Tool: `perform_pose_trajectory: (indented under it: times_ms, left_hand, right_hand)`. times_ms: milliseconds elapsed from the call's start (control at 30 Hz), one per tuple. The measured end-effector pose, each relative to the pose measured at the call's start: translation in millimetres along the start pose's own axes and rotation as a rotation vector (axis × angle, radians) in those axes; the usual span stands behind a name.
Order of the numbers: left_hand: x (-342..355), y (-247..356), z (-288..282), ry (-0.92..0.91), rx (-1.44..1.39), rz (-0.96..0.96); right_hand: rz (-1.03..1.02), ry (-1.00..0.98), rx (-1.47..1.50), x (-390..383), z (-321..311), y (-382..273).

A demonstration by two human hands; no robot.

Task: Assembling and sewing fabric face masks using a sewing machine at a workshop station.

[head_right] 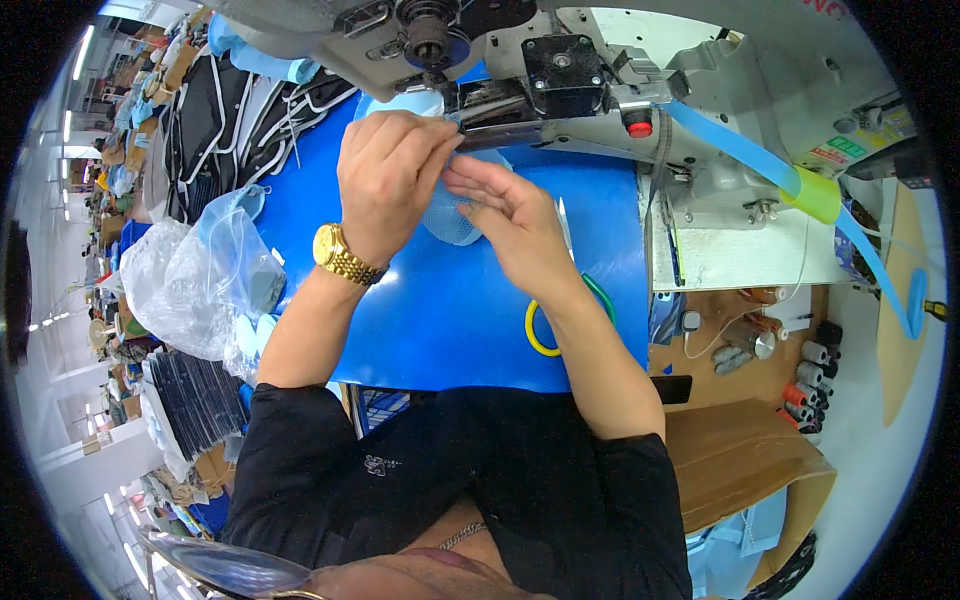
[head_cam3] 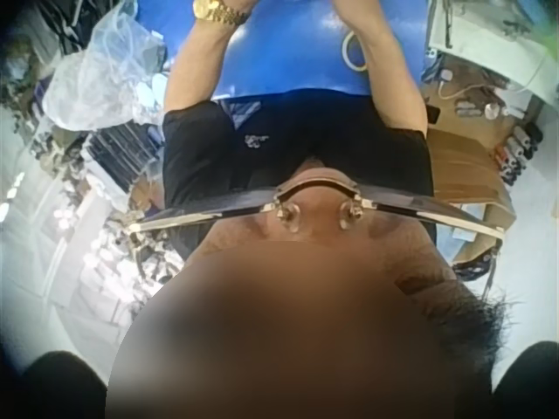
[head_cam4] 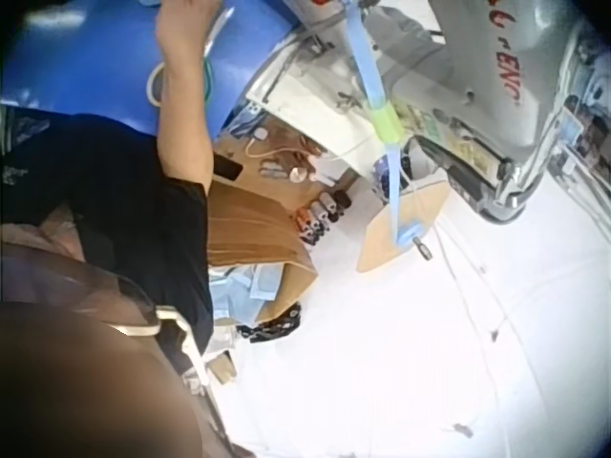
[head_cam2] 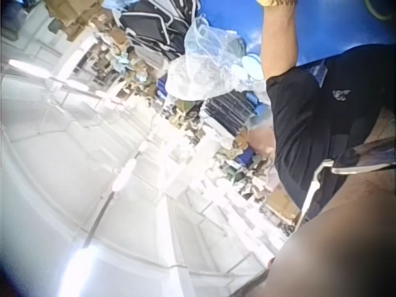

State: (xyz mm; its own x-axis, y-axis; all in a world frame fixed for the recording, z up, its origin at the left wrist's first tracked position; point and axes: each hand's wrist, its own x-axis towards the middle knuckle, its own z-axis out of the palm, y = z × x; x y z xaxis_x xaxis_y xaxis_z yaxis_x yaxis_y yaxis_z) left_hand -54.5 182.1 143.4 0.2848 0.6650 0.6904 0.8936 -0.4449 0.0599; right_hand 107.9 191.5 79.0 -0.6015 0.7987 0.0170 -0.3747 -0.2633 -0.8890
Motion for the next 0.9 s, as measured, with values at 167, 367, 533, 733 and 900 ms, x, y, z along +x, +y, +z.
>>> perform_pose_trajectory:
  times_ms: [167,367,533,733,900]
  left_hand:
    - [-8.6,1.6,-3.2,0.001,0.015,-0.047]
    - [-7.4,-0.4,6.2,0.051,-0.052,-0.034]
    - [-8.2,-6.7,5.1,0.072,-0.057,-0.039]
    - [-7.2,-2.0,8.0,0.082,-0.095,-0.035]
    - [-9.9,-1.2,11.1,0.087,-0.083,-0.057]
  right_hand:
    - [0.027,0.067,-0.026,-27.5,-11.7,-3.8]
    - [0.006,0.144,-0.245,-64.3,-51.1,-20.4]
    - [-0.142,0.384,-0.503,-94.0,-90.7,-78.6]
    - [-0.491,0.729,-0.832,-125.1,-151.4,-175.2]
    - [-0.776,0.864,-1.154,-103.2,-185.8,-254.2]
